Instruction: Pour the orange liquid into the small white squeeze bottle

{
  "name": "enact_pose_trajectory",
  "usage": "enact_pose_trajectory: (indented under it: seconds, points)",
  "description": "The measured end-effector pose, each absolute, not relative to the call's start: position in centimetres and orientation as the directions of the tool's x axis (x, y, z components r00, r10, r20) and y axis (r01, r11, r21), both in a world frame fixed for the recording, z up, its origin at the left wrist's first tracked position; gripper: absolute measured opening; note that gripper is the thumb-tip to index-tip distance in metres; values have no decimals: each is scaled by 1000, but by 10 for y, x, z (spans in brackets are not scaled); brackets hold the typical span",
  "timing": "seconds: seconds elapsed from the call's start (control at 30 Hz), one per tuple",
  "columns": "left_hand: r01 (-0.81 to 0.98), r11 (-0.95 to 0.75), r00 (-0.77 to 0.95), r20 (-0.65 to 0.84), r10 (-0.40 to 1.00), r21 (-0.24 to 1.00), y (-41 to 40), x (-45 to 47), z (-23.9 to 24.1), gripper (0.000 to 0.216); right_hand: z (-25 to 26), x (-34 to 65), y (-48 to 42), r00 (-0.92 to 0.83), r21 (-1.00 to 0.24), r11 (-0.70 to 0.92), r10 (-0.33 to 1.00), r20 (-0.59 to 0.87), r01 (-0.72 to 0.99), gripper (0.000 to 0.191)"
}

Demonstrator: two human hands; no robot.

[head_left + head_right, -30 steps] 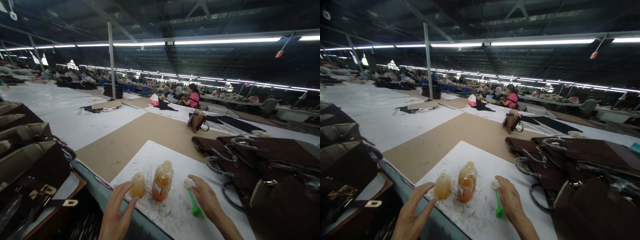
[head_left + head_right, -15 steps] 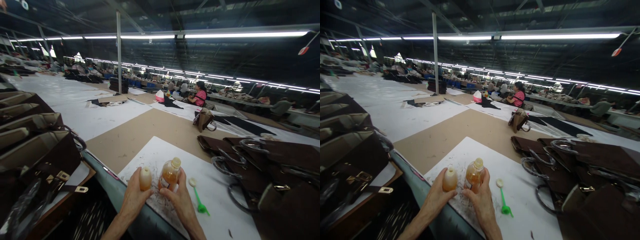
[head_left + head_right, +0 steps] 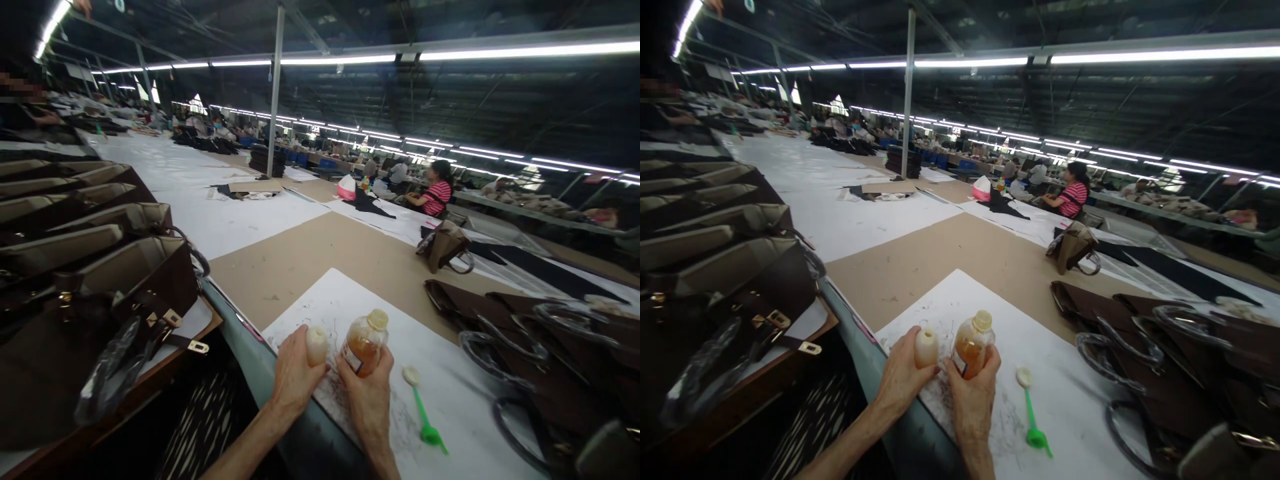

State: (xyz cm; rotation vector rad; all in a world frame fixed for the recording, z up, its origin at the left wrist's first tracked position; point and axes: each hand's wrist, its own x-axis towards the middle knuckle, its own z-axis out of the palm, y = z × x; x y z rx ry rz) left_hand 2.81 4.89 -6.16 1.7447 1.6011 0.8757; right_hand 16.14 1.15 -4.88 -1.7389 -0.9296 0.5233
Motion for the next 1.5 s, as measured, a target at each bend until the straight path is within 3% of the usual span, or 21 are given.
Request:
enact_pose_trajectory:
  seconds: [0.13, 0.4, 0.67, 0.97, 1.1, 1.23, 1.33, 1.5]
  points:
    - [531, -53, 48, 32, 998, 846, 50, 23, -53, 66, -40, 171, 17, 569, -957, -116, 820, 59, 266, 78]
    - [528, -103, 132, 38, 990, 843, 55, 13, -51, 66, -19, 192, 5, 378, -997, 0, 925, -32, -83, 69]
    - [637, -209, 234, 72, 970, 742, 53, 12, -54, 89, -8, 191, -22, 155, -939, -30, 984, -88, -343, 60]
    - [578, -315, 226, 223, 948, 753, 49, 17, -64, 62, 9, 196, -50, 16, -868, -93, 993, -115, -488, 71]
    - [420, -227, 184, 163, 969, 879, 46, 18, -54, 60, 9, 200, -60, 18, -853, -83, 994, -107, -515, 74]
    - [53, -70, 225, 57, 973, 996, 39, 14, -34, 59, 3, 207, -67, 23, -847, -82, 994, -110, -525, 83]
    - [-217, 141, 328, -64, 943, 966, 27, 4, -21, 59, 1, 211, -73, 0, -861, -100, 993, -116, -499, 88]
    - [-349, 322, 423, -159, 892, 880, 4, -27, -12, 64, 7, 207, -79, -10, -883, -92, 995, -98, -460, 76]
